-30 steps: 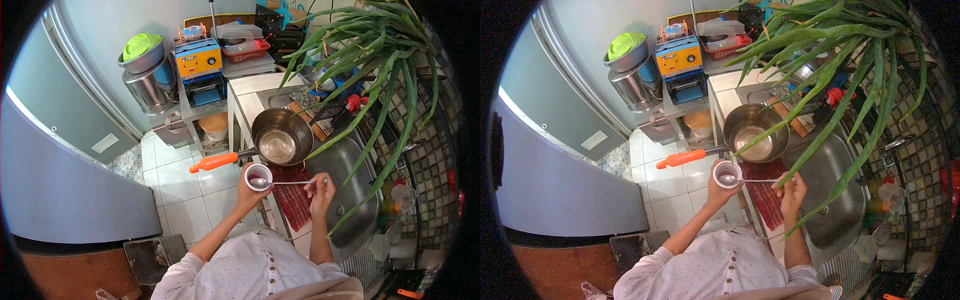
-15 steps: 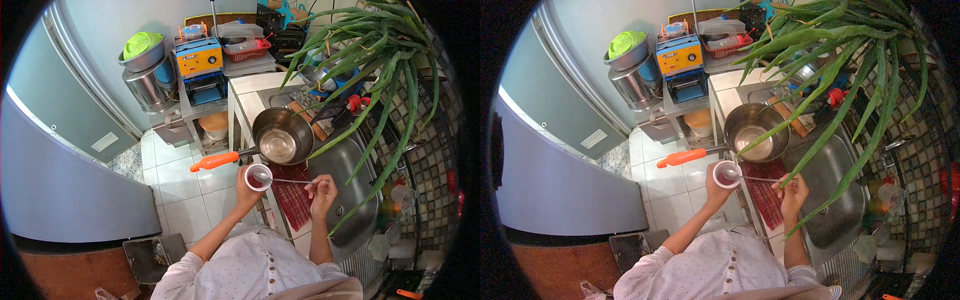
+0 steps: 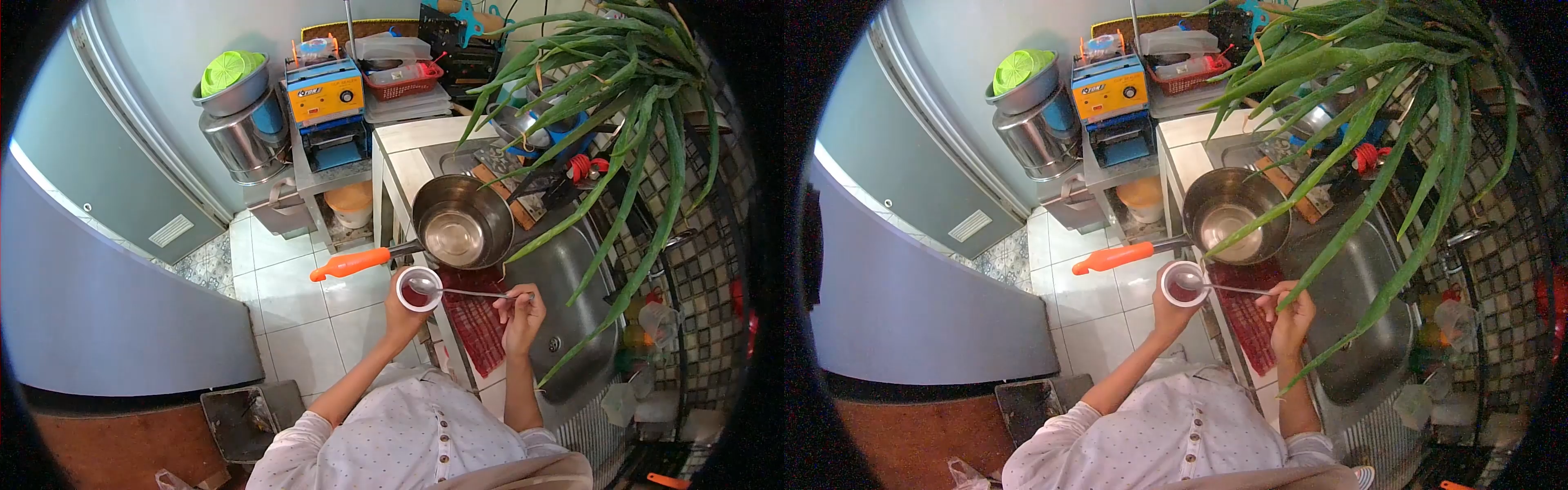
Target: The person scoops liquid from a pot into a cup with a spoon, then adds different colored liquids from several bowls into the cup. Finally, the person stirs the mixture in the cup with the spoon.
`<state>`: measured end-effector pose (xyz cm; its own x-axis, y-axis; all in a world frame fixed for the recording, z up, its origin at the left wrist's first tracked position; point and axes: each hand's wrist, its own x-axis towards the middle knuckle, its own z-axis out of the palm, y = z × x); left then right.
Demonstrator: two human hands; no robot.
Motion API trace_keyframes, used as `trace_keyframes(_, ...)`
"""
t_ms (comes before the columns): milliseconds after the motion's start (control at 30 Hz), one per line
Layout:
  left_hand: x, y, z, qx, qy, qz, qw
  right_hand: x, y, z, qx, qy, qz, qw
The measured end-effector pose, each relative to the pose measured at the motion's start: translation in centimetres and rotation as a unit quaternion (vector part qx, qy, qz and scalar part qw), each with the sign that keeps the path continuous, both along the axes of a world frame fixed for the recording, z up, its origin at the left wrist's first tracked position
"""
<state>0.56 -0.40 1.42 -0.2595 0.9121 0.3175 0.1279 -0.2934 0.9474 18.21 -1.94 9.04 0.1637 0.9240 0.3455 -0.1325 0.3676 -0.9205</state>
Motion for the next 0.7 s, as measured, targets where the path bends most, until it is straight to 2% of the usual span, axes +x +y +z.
trace_keyframes(333, 0.1, 0.2, -0.4, 0.003, -0.004, -0.001, 1.000, -0.2, 0.1, -0.1, -0.001, 0.011, -0.018, 1.000)
trace_keyframes(533, -0.2, 0.2, -1.0, 0.024, -0.027, -0.042, 0.998, -0.3, 0.1, 0.2, 0.008, -0.009, -0.022, 1.000)
trace_keyframes(700, -0.1, 0.2, -1.2, 0.036, 0.002, -0.047, 0.998, -0.2, 0.0, 0.0, 0.024, -0.004, -0.028, 0.999)
